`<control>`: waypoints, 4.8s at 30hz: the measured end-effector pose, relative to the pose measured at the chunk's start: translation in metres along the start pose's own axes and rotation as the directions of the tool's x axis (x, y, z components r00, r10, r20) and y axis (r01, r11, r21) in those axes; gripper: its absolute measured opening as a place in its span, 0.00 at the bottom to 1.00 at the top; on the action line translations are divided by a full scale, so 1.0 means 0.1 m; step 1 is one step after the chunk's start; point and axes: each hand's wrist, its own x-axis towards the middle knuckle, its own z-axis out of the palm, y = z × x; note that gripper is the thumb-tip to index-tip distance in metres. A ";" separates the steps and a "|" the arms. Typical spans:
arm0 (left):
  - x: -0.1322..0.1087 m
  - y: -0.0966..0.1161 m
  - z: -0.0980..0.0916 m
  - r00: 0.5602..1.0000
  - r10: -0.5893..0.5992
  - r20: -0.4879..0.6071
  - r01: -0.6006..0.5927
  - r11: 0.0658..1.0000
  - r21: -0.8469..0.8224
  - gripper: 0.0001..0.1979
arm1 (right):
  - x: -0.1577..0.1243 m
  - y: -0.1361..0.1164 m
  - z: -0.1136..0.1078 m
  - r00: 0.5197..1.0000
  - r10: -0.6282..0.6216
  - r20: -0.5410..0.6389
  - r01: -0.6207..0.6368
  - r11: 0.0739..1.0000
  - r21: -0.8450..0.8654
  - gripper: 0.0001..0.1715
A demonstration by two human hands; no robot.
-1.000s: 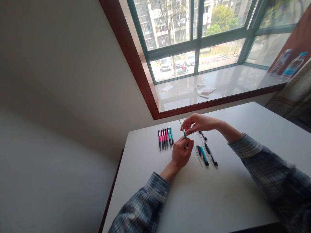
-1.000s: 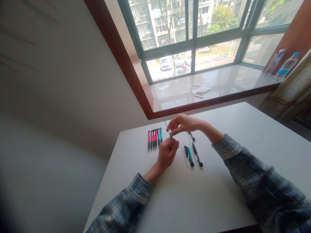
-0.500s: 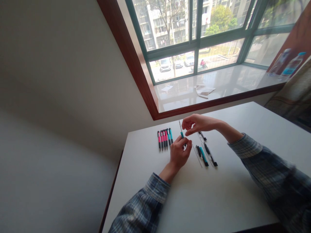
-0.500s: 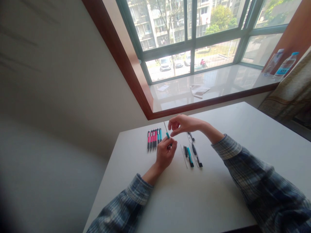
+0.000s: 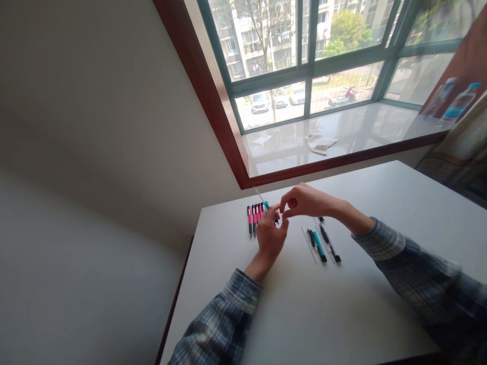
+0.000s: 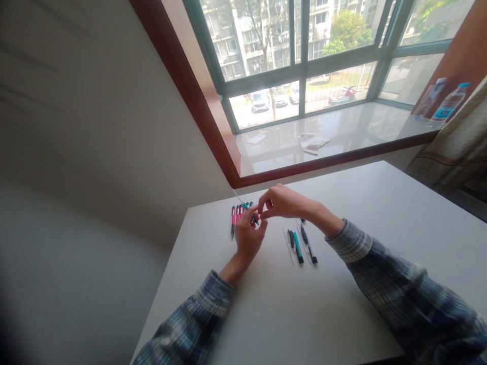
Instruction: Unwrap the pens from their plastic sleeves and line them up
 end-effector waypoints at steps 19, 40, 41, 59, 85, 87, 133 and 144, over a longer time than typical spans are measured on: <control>0.03 -0.04 0.00 0.995 -0.096 -0.039 0.094 0.994 -0.064 0.12 | 0.03 0.07 0.11 0.998 -0.009 -0.063 0.024 0.971 0.238 0.11; -0.22 0.00 -0.04 0.939 0.207 0.274 -0.196 0.978 -0.068 0.08 | -0.14 0.40 -0.38 0.963 0.136 -0.231 0.058 0.734 0.677 0.16; -0.22 0.01 -0.04 0.936 0.217 0.278 -0.204 0.976 -0.073 0.08 | -0.13 0.40 -0.37 0.957 0.154 -0.245 0.058 0.725 0.686 0.16; -0.21 0.05 -0.04 0.924 0.253 0.288 -0.241 0.968 -0.076 0.07 | -0.05 0.32 -0.25 0.953 0.192 -0.234 0.051 0.661 0.748 0.18; -0.19 0.05 -0.03 0.935 0.232 0.268 -0.209 0.972 -0.112 0.15 | -0.02 0.24 -0.16 0.999 0.023 -0.028 -0.002 0.806 0.591 0.20; -0.18 0.05 -0.04 0.932 0.230 0.281 -0.200 0.971 -0.133 0.15 | -0.02 0.23 -0.16 0.999 0.026 -0.027 -0.005 0.805 0.593 0.20; -0.17 0.05 -0.02 0.947 0.219 0.236 -0.204 0.975 -0.086 0.18 | -0.01 0.12 -0.08 0.994 0.109 -0.011 -0.100 0.942 0.319 0.20; -0.14 0.04 -0.01 0.980 0.091 0.178 -0.076 0.993 -0.088 0.23 | 0.02 0.23 0.01 0.982 0.187 -0.030 -0.169 0.936 0.310 0.32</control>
